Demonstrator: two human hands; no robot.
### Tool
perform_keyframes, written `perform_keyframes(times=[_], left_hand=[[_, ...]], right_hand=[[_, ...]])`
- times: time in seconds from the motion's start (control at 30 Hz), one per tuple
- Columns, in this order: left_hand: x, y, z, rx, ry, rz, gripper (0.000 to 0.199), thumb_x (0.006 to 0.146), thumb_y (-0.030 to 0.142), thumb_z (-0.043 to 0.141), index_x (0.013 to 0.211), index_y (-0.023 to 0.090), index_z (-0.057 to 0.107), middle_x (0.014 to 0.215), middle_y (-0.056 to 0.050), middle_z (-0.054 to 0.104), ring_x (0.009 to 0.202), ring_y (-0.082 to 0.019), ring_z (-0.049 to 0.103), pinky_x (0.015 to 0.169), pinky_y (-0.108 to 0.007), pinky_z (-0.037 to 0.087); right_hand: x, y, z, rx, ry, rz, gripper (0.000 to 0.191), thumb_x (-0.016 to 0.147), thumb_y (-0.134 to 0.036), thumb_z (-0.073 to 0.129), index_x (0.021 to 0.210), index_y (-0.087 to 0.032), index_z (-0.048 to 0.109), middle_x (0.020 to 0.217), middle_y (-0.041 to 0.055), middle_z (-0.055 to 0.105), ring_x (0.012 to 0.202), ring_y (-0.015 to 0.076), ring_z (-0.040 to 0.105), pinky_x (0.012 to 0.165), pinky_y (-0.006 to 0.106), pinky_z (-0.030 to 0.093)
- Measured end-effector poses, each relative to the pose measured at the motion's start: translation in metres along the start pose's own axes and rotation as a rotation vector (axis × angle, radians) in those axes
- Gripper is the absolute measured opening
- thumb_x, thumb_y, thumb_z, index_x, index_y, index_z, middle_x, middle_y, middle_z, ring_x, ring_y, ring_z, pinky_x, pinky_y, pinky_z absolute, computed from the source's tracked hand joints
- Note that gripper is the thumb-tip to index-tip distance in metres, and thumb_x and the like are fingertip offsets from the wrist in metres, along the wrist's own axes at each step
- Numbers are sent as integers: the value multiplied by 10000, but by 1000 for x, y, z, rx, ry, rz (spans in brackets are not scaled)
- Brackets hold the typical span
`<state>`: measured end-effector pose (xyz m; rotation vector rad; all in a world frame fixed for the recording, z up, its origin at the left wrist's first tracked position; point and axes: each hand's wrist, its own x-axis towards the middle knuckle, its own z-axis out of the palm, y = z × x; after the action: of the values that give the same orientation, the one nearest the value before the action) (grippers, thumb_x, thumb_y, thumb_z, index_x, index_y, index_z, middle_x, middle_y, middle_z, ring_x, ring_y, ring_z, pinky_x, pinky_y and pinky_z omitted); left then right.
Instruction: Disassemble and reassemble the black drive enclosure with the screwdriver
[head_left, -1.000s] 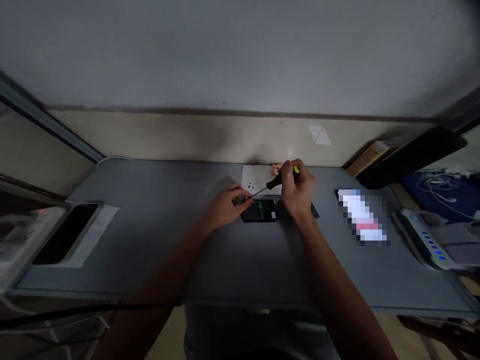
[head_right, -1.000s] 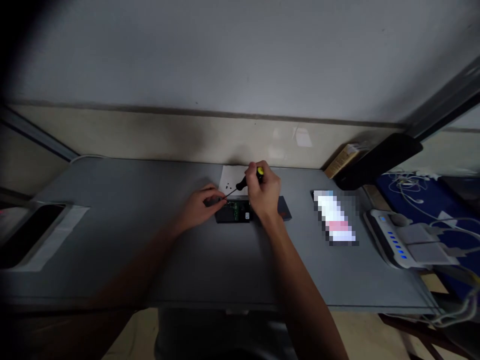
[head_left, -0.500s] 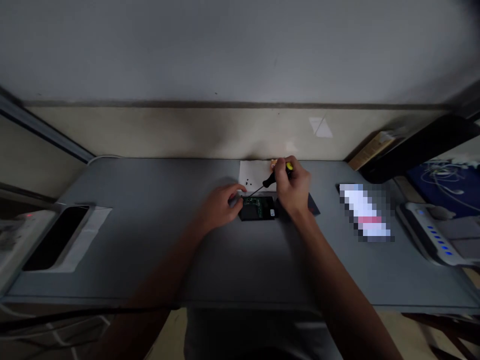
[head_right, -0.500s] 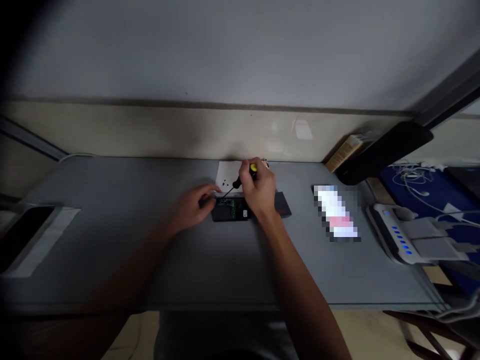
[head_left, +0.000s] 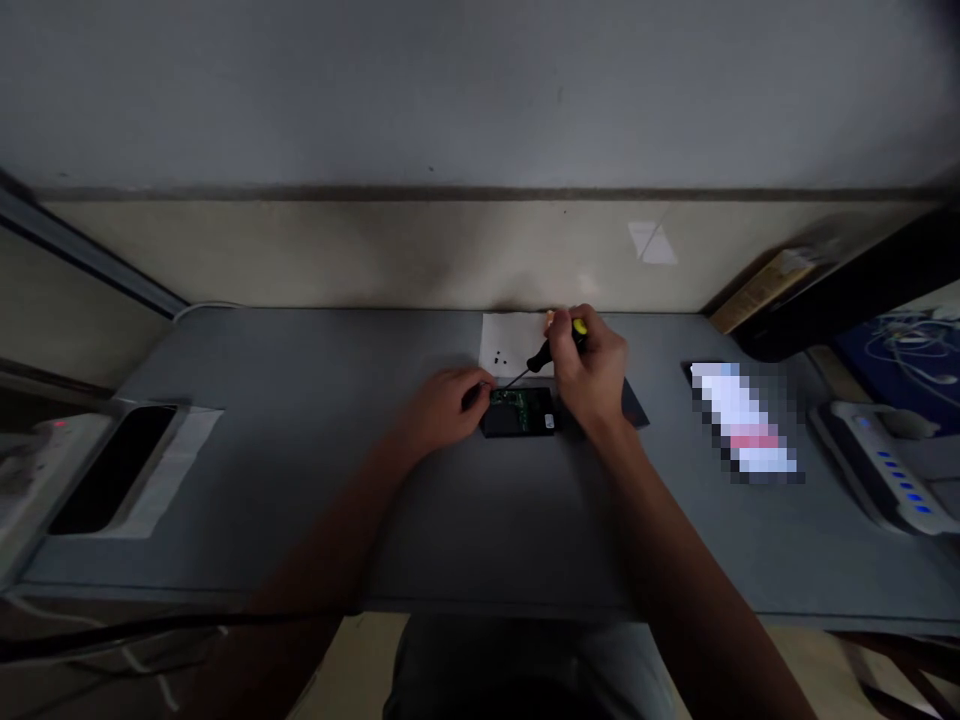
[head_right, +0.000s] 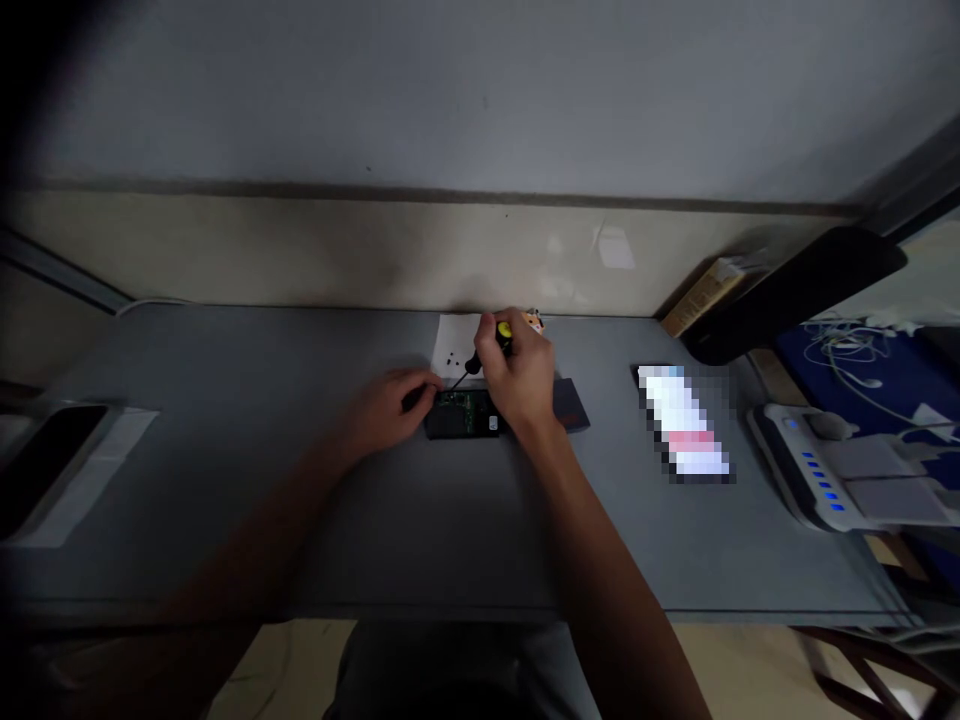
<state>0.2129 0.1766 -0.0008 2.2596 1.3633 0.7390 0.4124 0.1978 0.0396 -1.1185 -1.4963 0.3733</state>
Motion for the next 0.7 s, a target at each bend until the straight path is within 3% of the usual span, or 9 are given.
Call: perform_keyframes(times=[0.7], left_hand=[[0,-2,4,-31,10,38,224,991,199,501,982,244,721,966,-35,788,906,-212,737,846,-347,575]], right_hand=[[-3,-12,6,-90,-30,-74,385,1006,-467,525,694,-243,486,579,-38,493,551,122,439,584,298,334]])
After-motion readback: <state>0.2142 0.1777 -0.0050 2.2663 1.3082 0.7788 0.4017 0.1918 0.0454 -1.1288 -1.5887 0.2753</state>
